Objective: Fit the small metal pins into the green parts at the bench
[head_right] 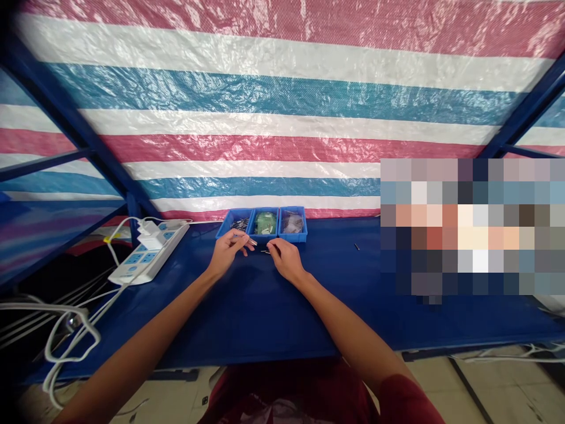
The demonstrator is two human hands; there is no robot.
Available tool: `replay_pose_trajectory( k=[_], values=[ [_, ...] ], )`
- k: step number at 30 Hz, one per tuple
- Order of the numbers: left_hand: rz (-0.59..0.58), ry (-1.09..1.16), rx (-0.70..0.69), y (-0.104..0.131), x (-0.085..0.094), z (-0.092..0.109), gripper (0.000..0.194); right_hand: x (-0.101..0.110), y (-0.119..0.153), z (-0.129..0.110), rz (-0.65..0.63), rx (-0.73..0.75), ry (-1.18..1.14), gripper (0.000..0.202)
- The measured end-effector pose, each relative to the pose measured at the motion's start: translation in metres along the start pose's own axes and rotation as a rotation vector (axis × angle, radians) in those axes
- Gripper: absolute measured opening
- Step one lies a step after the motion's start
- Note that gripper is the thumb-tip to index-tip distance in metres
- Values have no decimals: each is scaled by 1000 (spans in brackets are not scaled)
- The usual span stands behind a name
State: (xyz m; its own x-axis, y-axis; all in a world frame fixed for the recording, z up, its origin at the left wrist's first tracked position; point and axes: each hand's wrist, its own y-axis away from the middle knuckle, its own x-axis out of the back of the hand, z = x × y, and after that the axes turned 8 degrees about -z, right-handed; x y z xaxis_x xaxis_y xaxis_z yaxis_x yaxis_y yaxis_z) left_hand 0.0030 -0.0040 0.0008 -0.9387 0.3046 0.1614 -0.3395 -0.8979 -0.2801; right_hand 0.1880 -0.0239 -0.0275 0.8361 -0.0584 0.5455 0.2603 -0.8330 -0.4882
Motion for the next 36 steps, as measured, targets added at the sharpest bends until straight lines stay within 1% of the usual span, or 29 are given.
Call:
replay_pose_trajectory(
  k=[4,9,11,16,22,26,30,33,36],
  values=[
    [-55,-46,18,-2,3,-5,36,-1,0,1,4,4,-7,32],
    [-152,-290,1,1,3,-9,33,-1,1,3,20,3,-9,32],
    [-168,-316,15,3,3,-10,32,-1,1,3,25,2,-7,32],
    [-162,-188,66,2,3,-9,46,-1,1,4,27,32,-13,29],
    [-164,-80,130,3,2,-4,64,-3,3,5,-13,95,-12,26],
    [-159,-44,120,3,0,0,75,-3,2,6,10,120,-7,26],
    [-211,10,97,4,-2,7,80,-2,2,6,23,121,-20,25],
    [-264,52,106,5,-3,10,81,-3,2,5,-27,140,-39,25],
    [-310,69,111,6,-2,8,81,-4,2,4,-78,173,-71,24]
  ],
)
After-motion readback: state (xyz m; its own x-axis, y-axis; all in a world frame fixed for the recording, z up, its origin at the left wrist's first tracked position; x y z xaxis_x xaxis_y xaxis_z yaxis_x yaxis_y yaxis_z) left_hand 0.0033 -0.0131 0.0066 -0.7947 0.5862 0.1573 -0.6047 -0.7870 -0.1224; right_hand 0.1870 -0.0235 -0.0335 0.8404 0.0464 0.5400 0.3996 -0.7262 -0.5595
